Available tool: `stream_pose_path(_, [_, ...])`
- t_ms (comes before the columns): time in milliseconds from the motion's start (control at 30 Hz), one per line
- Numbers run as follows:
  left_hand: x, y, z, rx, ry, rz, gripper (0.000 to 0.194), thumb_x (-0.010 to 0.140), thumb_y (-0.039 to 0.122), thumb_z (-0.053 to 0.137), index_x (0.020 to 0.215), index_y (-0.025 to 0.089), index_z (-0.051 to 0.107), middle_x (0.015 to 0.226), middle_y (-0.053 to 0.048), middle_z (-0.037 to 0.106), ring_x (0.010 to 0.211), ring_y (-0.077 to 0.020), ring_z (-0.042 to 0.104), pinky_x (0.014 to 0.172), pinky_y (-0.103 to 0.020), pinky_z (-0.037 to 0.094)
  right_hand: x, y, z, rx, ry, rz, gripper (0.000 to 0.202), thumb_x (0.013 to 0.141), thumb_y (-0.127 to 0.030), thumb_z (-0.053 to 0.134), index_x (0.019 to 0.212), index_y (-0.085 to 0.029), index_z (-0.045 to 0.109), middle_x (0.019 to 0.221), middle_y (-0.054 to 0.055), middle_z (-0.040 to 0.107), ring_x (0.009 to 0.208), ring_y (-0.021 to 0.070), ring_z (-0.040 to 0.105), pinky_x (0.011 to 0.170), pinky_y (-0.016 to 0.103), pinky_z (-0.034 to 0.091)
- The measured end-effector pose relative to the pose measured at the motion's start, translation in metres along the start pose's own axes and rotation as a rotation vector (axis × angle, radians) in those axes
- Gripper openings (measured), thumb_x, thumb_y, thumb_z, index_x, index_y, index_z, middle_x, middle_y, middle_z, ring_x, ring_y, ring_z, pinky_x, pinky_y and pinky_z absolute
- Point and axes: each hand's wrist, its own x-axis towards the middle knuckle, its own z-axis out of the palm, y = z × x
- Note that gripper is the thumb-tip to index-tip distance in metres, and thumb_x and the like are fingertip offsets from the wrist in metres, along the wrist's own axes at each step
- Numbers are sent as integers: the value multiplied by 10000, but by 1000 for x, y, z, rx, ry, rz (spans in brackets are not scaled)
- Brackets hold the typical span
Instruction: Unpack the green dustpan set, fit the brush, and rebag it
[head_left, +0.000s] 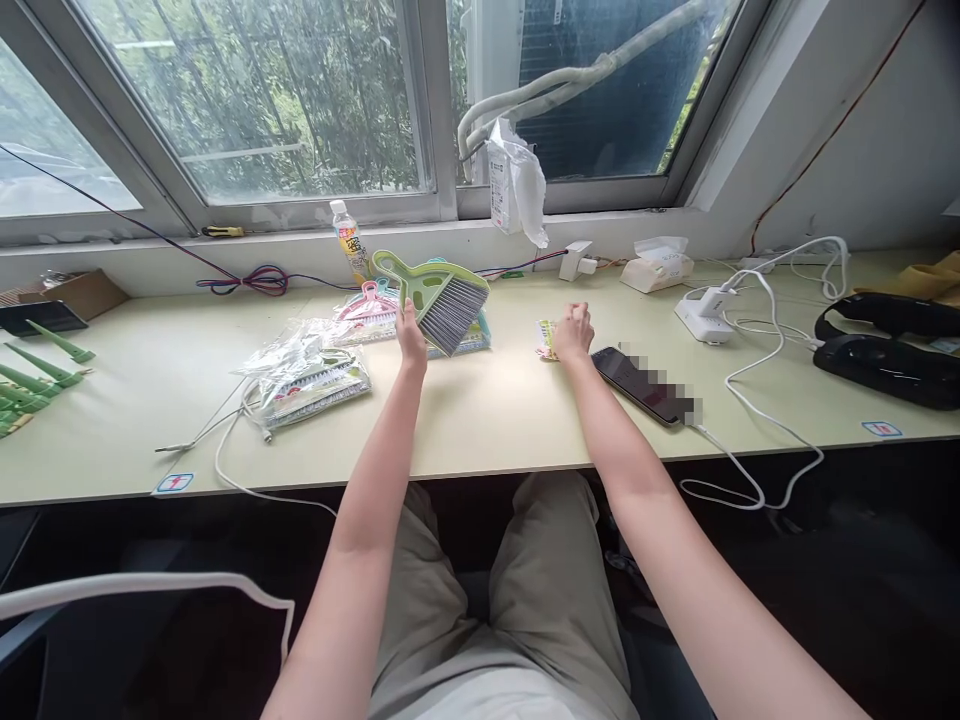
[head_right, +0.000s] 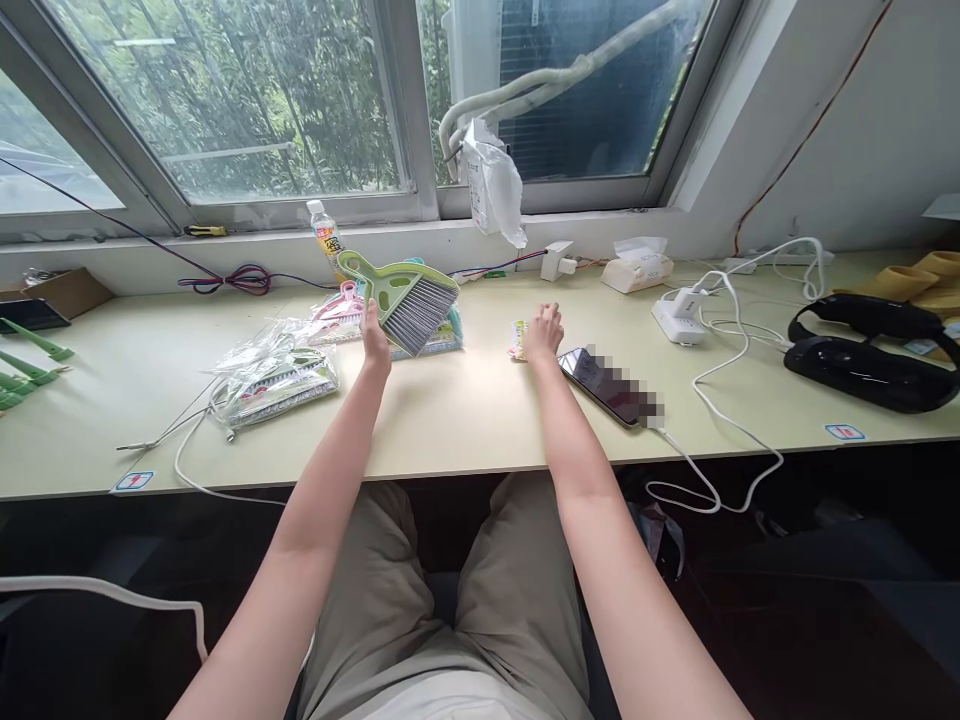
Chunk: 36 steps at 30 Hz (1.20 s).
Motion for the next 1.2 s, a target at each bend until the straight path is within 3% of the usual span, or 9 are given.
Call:
stream_pose_path(100, [-8, 5, 4, 57, 45, -32, 554, 1001, 550, 401, 1418, 200, 501, 1530, -116, 450, 1500, -234, 309, 1218, -374, 282, -7, -17, -4, 17, 133, -96, 438, 952, -191, 442, 1386, -148, 483, 1446, 212, 453, 1302, 303, 467, 1017, 460, 412])
stream_pose_path(167, [-18, 8, 10, 146, 0, 66, 533, 997, 566, 397, 1352, 202, 555, 1389, -126, 569, 1410, -260, 439, 1162, -395, 348, -19, -43, -10, 114, 145, -243, 354, 986, -234, 401, 1309, -187, 539, 1377, 176, 522, 1296, 283, 469, 1031, 439, 399])
stream_pose_path(267, [-38, 15, 19, 311, -172, 315, 575, 975, 622, 397, 1289, 179, 586, 928, -95, 685, 979, -259, 673, 917, -381, 483, -45, -86, -16, 290, 80, -451, 240, 976, -296, 463, 1140, -213, 617, 1222, 129, 616, 1208, 280, 522, 1025, 438, 403])
stream_pose_path(400, [-65, 25, 26, 494, -353, 592, 594, 994, 590, 360, 1408, 182, 483, 651, -19, 592, 571, -180, 587, 628, -292, 418, -78, -118, -17, 524, 105, -481, 97, 921, -284, 533, 946, -225, 605, 1012, 85, 634, 1040, 263, 577, 961, 416, 449])
stream_pose_path(567, [-70, 30, 20, 565, -298, 756, 534, 1013, 521, 329, 1424, 215, 479, 650, -23, 602, 508, -163, 532, 548, -282, 357, -84, -124, -23, 762, 247, -307, 145, 851, -322, 604, 970, -254, 554, 1030, 66, 589, 947, 223, 591, 849, 357, 499])
stream_pose_path(700, [-62, 30, 15, 566, -310, 802, 554, 996, 545, 348, 1373, 193, 551, 608, -18, 570, 485, -155, 517, 549, -285, 372, -84, -127, -36, 624, 231, -405, 115, 844, -291, 618, 766, -246, 547, 970, 75, 629, 991, 254, 598, 923, 414, 450])
stream_pose_path(833, [-60, 31, 15, 518, -286, 827, 570, 990, 552, 338, 1349, 181, 577, 662, -49, 611, 526, -174, 554, 584, -310, 429, -88, -132, -47, 533, 320, -392, 165, 808, -258, 630, 963, -237, 579, 1071, 102, 629, 1086, 280, 581, 926, 433, 429])
stream_pose_path(1033, [-56, 28, 11, 624, -237, 893, 559, 989, 519, 357, 1347, 154, 584, 685, -85, 652, 583, -209, 613, 630, -330, 460, -87, -132, -42, 471, 279, -382, 191, 832, -326, 631, 1007, -250, 624, 1129, 117, 677, 1129, 313, 568, 953, 468, 401])
stream_pose_path(1200, [-51, 23, 4, 657, -239, 934, 531, 987, 486, 339, 1332, 179, 600, 740, -95, 678, 583, -200, 596, 626, -313, 425, -77, -127, -42, 667, 157, -430, 83, 774, -323, 619, 790, -251, 581, 831, 65, 645, 903, 272, 580, 811, 401, 474])
